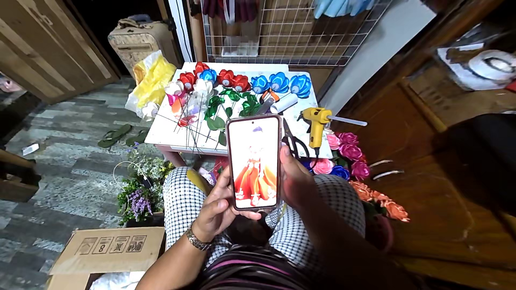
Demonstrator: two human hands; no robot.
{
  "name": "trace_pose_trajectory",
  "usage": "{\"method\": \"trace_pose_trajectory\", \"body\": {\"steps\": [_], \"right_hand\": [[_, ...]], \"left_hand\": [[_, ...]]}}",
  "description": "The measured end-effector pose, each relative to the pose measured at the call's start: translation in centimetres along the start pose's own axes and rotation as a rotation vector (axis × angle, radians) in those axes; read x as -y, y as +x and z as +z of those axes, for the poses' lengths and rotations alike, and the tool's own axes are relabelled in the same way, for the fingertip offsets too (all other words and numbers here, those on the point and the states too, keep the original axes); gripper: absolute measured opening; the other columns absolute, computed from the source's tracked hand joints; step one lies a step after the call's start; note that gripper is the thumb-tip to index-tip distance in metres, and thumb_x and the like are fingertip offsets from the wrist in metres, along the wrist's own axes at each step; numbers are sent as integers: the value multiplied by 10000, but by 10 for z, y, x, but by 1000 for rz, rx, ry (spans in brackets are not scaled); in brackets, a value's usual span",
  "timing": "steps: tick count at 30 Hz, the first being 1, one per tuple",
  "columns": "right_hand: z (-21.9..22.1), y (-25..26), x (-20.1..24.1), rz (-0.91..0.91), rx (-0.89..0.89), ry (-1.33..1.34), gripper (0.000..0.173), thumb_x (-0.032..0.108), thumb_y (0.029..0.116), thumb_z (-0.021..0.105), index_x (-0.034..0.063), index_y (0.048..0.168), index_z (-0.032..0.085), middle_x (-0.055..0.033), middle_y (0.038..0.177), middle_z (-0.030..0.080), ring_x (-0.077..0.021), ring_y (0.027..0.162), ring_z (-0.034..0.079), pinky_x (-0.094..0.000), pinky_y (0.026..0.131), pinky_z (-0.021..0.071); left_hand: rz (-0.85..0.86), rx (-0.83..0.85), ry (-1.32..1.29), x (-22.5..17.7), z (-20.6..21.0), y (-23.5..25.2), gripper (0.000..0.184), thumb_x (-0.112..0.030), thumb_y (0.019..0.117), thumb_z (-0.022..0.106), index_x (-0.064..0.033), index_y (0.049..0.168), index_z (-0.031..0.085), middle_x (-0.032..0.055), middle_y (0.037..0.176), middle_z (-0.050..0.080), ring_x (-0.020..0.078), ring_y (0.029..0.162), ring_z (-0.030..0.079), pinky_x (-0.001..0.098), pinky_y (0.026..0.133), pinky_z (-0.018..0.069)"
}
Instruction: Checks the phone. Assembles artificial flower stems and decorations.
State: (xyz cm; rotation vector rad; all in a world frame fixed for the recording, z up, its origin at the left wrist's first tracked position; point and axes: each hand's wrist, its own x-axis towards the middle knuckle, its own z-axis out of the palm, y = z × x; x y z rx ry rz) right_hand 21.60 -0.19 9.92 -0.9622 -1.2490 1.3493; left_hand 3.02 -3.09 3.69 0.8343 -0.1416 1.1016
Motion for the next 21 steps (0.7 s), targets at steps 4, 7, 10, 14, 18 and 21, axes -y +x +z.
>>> {"method": "trace_pose_trajectory", "body": {"steps": [4,7,10,14,18,21], "right_hand": [[1,0,-1,1,-22,-31,510,476,1101,258,147,1206,633,48,1035,713,-33,1019,674,-316,907,577],[1,1,-3,-33,-15,-95,500,473,1097,282,135,1268,607,47,1100,701,-18,1061,655,-297,936,559],[-10,10,-3,-199,77,-244,558,410,1102,279,60,1512,423,-30,1398,591,-83,1161,632,-319,960,555],[-28,15,4,-264,-30,-167,473,358,1108,285,84,1431,496,-38,1429,570,-150,1138,666,-365,910,594],[-36,14,9,-323,-86,-185,463,321,1105,249,78,1298,592,-21,1372,603,-128,1087,677,-336,880,597],[-38,16,6,-411,-60,-241,423,256,1099,298,31,1224,633,-34,1327,612,-111,1073,671,-309,860,602]], "left_hand": [[4,-13,21,1,-1,1,650,-291,975,646,-325,1562,369,122,1510,508,311,1282,602,448,897,606],[-3,-146,10,-1,5,2,483,-375,1036,568,-291,1497,452,133,1410,593,295,1182,670,405,771,641],[31,-403,-10,-18,19,3,373,-366,1093,438,-262,1451,462,152,1300,652,279,1060,721,365,662,642],[218,-876,433,-73,19,1,411,-337,1131,216,-197,1368,523,54,1031,714,90,596,646,215,442,529],[211,-1308,890,-131,-29,-6,403,-371,1138,244,-166,1274,563,-9,796,663,29,423,465,168,358,383],[131,-1450,1025,-155,-76,-10,389,-378,1129,309,-127,1261,575,13,904,674,63,584,595,215,493,488]]}}
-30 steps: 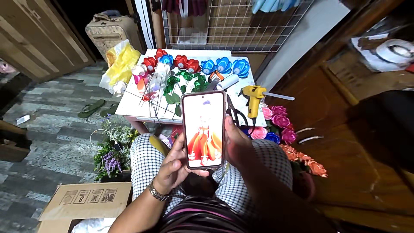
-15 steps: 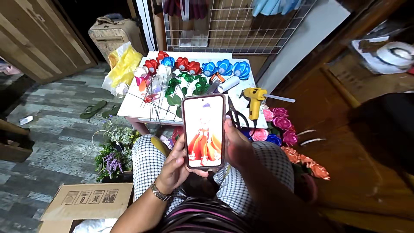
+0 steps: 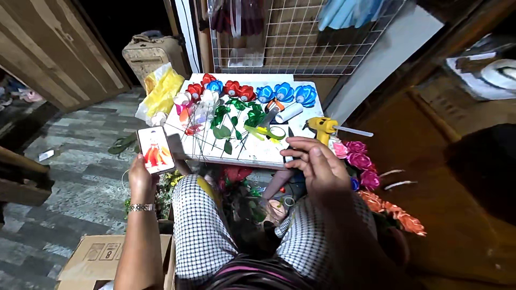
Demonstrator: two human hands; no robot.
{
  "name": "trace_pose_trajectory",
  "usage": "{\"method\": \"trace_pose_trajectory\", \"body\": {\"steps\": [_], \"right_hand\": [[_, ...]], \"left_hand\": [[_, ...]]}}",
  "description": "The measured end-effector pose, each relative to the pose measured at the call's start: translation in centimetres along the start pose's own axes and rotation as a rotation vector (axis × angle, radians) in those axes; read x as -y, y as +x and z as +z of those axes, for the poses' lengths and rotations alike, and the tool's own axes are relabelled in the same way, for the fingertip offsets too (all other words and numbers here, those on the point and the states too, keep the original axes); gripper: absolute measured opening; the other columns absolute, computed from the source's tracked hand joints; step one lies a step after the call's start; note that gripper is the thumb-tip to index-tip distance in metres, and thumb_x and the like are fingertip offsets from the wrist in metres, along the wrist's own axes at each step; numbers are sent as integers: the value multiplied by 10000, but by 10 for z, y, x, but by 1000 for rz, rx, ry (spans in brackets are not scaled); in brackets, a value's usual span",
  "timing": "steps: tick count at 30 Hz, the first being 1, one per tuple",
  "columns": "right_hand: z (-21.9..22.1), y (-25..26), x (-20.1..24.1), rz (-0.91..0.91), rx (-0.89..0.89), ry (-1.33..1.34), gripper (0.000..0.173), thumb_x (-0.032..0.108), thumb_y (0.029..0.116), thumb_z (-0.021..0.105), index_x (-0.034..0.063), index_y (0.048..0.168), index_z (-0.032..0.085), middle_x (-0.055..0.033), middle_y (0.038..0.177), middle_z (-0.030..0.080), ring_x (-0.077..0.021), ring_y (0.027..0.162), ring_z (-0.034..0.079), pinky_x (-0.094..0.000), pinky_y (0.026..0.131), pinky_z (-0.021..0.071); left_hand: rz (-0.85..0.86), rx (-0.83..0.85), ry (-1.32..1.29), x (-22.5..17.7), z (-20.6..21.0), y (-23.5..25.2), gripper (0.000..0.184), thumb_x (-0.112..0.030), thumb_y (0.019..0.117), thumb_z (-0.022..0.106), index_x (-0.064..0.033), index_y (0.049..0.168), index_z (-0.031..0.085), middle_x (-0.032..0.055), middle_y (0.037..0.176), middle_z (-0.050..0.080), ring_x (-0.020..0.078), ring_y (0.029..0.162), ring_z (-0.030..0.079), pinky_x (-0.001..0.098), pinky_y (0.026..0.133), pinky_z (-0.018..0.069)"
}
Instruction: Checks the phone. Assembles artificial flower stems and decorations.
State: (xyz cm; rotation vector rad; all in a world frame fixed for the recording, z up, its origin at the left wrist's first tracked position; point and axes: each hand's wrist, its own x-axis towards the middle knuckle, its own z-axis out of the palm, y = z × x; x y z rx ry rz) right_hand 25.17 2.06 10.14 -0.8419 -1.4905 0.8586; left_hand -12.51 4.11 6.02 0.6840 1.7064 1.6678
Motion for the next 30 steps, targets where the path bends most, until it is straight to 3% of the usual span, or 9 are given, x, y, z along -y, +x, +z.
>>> {"method": "trace_pose_trajectory", "body": {"steps": [4,9,12,16,19,22,25,27,30], "right_hand": [[0,2,-14,-45,85,-79,329,156,1065,398,19,1120,692,-19,1070,724,-77,896,698,-274,806,605],[-5,0,-20,-67,128,-173,276,106,1011,481,24,992,744,1,966,734,-40,855,688,-227,795,596],[-17,2,-24,-113,58,-204,278,115,1027,482,10,991,737,6,959,736,-31,842,687,-226,799,596],[-45,6,-31,-151,-142,-159,354,169,1079,384,81,1003,718,62,953,740,-47,819,703,-273,782,615],[-69,8,-37,-202,-401,-112,481,259,1113,294,219,823,677,129,859,737,-53,782,716,-295,759,622],[-82,12,-35,-143,-666,42,552,260,1106,185,223,715,574,118,695,650,-45,631,632,-258,639,561],[-88,13,-34,-63,-776,104,612,328,1119,100,172,802,599,121,525,498,-30,448,467,-235,508,461],[-90,12,-36,-68,-755,59,593,283,1113,78,103,1027,637,126,513,466,-22,428,446,-234,499,464],[-98,12,-37,-96,-726,-13,405,148,1100,161,22,1359,447,140,622,519,0,508,525,-217,579,522]], "left_hand": [[-64,-47,114,25,11,38,432,-397,1120,321,-69,1273,557,78,897,628,118,575,546,275,488,457],[8,-72,213,48,25,66,553,-493,1106,290,-38,1185,594,107,905,624,162,630,572,342,552,494],[54,-50,378,58,25,78,685,-544,1094,262,33,1338,537,266,1199,625,359,1021,636,563,860,512],[85,-5,589,63,22,87,751,-607,1069,259,11,1391,537,357,1464,427,495,1288,505,661,1010,434],[151,-27,672,46,19,82,723,-589,1059,362,6,1441,510,389,1550,268,553,1374,376,684,1071,364],[319,-9,619,22,22,70,705,-552,1033,482,3,1469,462,344,1577,239,496,1368,401,635,1065,399],[454,127,551,-11,45,47,634,-470,1024,565,-25,1462,457,280,1573,286,388,1291,505,532,1000,477],[509,213,494,-38,71,41,568,-354,1021,599,18,1433,481,292,1530,351,337,1250,545,462,1005,493],[567,264,399,-60,114,44,396,-243,1074,474,92,1246,598,230,1243,639,217,1094,648,380,976,513]]}}
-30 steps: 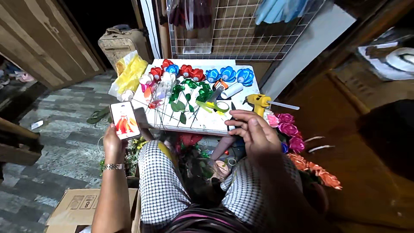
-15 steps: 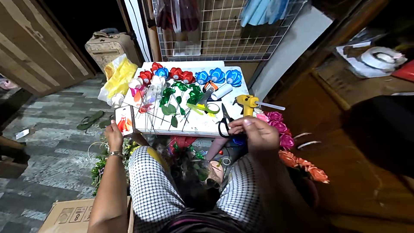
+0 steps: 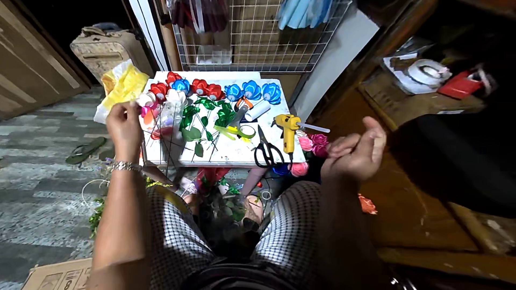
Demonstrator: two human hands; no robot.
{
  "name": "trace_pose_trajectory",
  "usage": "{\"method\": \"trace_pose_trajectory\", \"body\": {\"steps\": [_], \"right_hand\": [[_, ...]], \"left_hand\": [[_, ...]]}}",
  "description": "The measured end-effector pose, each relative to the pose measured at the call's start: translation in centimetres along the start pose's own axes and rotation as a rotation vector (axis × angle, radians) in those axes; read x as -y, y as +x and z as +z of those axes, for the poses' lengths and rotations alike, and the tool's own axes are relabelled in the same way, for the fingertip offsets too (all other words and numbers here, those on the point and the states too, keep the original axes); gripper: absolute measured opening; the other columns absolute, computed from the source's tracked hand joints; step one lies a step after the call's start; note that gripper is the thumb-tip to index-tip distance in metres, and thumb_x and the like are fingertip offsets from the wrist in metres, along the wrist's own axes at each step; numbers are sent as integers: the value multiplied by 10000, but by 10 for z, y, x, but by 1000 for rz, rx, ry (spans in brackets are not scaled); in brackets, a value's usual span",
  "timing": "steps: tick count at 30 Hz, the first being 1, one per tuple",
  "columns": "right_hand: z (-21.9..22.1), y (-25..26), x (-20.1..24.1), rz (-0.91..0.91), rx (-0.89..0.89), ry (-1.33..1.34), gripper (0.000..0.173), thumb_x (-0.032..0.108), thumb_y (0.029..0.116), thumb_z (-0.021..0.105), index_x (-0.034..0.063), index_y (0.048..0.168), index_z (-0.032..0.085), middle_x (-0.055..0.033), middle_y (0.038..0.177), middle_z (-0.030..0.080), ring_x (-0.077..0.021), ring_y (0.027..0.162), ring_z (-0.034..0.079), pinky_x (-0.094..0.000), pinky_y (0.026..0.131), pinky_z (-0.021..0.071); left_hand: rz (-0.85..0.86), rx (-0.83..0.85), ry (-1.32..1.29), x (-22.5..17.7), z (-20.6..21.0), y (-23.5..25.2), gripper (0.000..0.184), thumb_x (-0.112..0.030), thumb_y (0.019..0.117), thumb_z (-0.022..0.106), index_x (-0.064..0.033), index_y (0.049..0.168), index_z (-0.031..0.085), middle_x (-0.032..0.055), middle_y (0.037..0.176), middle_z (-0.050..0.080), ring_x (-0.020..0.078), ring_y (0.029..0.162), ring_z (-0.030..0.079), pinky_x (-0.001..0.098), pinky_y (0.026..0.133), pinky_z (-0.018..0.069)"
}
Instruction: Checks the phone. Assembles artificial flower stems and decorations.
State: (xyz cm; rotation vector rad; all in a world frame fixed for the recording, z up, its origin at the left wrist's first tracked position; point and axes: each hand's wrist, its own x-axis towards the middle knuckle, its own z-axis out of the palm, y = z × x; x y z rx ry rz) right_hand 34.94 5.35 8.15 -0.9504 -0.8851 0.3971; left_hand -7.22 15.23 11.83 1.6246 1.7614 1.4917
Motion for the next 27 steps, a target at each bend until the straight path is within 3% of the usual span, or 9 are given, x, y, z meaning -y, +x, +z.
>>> {"method": "trace_pose_trajectory", "body": {"steps": [3,6,8,10,12,15,21,24,27], "right_hand": [[-6,6,3,109,-53,64,291,185,1121,280,101,1319,476,131,725,593,-8,579,581,-198,605,538],[-6,4,14,121,-76,115,326,242,1129,272,147,1090,581,116,698,585,-27,576,568,-210,595,528],[-4,-3,26,76,-3,152,551,341,1132,145,174,890,610,99,652,609,-45,577,592,-236,599,534],[-3,-15,35,25,155,146,615,348,1126,113,188,862,644,93,690,656,-44,600,623,-233,600,551],[-2,-27,41,-33,329,69,532,313,1131,229,219,912,705,117,768,708,-15,645,655,-198,622,569],[2,-38,37,-39,521,-65,347,404,1092,441,310,948,742,168,839,737,22,702,675,-168,652,572],[16,-47,-11,102,535,-201,344,189,1069,408,109,883,686,111,712,693,-10,618,649,-221,633,576],[26,-56,-42,63,493,-461,337,130,1020,454,-24,832,687,77,636,607,45,559,547,-166,584,496],[42,-58,-47,0,607,-551,354,147,994,474,-50,818,709,19,626,607,36,560,524,-170,591,470]], "left_hand": [[-75,-20,-130,-5,37,12,460,-315,1102,395,70,1051,642,124,963,677,141,861,643,355,837,531],[-165,-16,-229,10,71,2,590,-389,1114,324,54,914,658,87,806,675,152,749,642,391,778,541],[-188,6,-282,15,80,-6,590,-374,1127,270,36,948,655,71,837,687,141,775,647,382,801,536],[-148,30,-320,16,78,-6,464,-281,1120,315,41,1127,648,106,1010,702,151,875,659,366,829,532],[-97,40,-333,20,75,-4,350,-156,1066,453,54,1332,539,173,1163,640,180,937,654,350,830,548],[-115,45,-313,30,80,-1,299,-129,1022,551,76,1234,600,188,1109,653,192,924,650,366,855,544],[-207,103,-87,41,83,4,491,-354,1089,463,56,883,637,165,880,672,246,795,627,470,794,499],[-217,109,-31,44,84,4,481,-343,1094,457,49,878,634,150,824,617,256,749,577,494,753,467],[-226,94,-9,47,80,7,368,-286,1070,519,44,1038,679,188,946,677,295,866,649,520,846,506]]}}
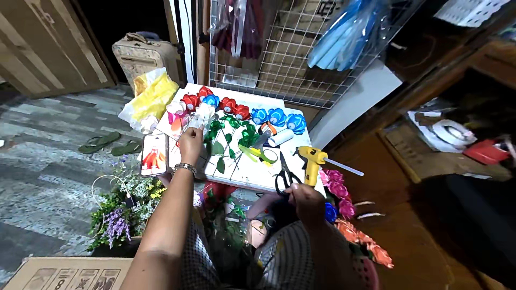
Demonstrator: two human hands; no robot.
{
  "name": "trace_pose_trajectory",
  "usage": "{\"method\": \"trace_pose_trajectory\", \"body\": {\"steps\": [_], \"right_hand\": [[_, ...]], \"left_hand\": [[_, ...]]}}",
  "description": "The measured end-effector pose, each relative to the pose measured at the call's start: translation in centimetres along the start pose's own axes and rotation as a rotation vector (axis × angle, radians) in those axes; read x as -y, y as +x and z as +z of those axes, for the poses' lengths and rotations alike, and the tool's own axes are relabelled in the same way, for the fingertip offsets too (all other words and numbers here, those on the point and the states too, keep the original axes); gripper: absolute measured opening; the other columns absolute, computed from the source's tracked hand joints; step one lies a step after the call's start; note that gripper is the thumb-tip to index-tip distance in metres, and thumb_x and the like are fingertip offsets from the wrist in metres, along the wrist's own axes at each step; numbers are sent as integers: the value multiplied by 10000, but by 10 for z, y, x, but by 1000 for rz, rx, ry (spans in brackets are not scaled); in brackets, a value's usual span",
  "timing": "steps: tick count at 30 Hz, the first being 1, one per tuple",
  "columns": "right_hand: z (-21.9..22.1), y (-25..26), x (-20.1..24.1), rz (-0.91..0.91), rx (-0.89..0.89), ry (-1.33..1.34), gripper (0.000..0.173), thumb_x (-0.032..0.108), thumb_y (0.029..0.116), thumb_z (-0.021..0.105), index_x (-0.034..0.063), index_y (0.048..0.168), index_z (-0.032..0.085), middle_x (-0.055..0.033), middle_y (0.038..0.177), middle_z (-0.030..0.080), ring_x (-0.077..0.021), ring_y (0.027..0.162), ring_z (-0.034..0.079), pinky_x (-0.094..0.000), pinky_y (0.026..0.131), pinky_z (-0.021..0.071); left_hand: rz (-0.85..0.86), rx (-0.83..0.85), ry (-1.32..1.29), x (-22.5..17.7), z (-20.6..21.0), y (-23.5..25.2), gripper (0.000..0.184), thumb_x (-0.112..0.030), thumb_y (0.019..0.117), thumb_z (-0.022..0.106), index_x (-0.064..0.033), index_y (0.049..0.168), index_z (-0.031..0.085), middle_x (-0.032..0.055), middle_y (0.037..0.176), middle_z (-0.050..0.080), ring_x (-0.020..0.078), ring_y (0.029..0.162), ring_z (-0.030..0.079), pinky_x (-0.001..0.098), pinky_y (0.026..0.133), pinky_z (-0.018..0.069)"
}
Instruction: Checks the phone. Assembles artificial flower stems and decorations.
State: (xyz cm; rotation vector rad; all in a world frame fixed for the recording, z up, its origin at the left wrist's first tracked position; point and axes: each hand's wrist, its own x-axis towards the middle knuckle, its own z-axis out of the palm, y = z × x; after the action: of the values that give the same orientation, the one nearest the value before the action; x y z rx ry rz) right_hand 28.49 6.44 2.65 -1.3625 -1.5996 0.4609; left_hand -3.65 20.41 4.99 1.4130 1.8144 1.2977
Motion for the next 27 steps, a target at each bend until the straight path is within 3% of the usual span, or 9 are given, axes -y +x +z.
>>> {"method": "trace_pose_trajectory", "body": {"steps": [2,5,8,12,15,19,23,27], "right_hand": [[7,4,-3,-69,93,9,376,176,1007,473,-50,827,713,0,644,625,17,570,548,-178,605,495],[12,2,-4,-85,194,-63,401,192,1009,471,-73,841,721,-100,662,647,-105,579,587,-286,615,511],[15,-3,-1,-12,216,-43,335,126,1011,496,-86,881,721,-109,725,674,-53,608,578,-207,626,499],[19,-3,2,-70,184,-20,317,115,986,505,-83,870,723,-109,697,674,-55,579,588,-196,601,503],[22,-5,2,-159,146,25,330,125,972,503,-77,824,718,-104,683,670,-30,583,583,-165,602,495],[18,-7,2,-186,125,74,336,145,963,518,-77,803,712,-79,687,663,27,616,577,-111,636,489],[13,-8,-5,-228,123,103,377,197,1006,504,-63,821,706,-64,715,671,63,647,585,-73,667,489],[9,-8,-8,-227,122,117,391,216,1024,491,-50,828,701,-42,700,650,70,641,570,-71,654,480]], "left_hand": [[-2,-12,12,6,-2,6,295,-248,1049,562,20,1076,683,181,995,688,292,908,662,521,870,513],[7,-27,128,9,-11,12,260,-184,1029,577,11,1162,687,206,1117,705,360,1049,674,600,952,487],[-41,-118,301,11,-22,15,283,-152,1021,545,-13,1221,690,221,1195,695,418,1162,635,671,1014,413],[-106,-163,475,13,-27,15,253,-205,1008,586,-41,1139,729,218,1096,721,443,1098,650,697,976,399],[-33,-152,519,13,-24,12,253,-229,1001,610,-19,1062,739,258,1061,708,492,1072,634,726,935,395],[93,-75,556,2,-15,10,259,-239,1010,627,-16,1050,752,231,1053,715,465,1058,639,701,950,391],[56,32,651,3,-1,11,303,-313,999,646,-32,1002,757,233,1004,724,466,1025,653,720,964,378],[61,49,658,0,5,10,283,-267,1010,624,-16,998,752,243,996,723,464,1011,664,710,948,393]]}}
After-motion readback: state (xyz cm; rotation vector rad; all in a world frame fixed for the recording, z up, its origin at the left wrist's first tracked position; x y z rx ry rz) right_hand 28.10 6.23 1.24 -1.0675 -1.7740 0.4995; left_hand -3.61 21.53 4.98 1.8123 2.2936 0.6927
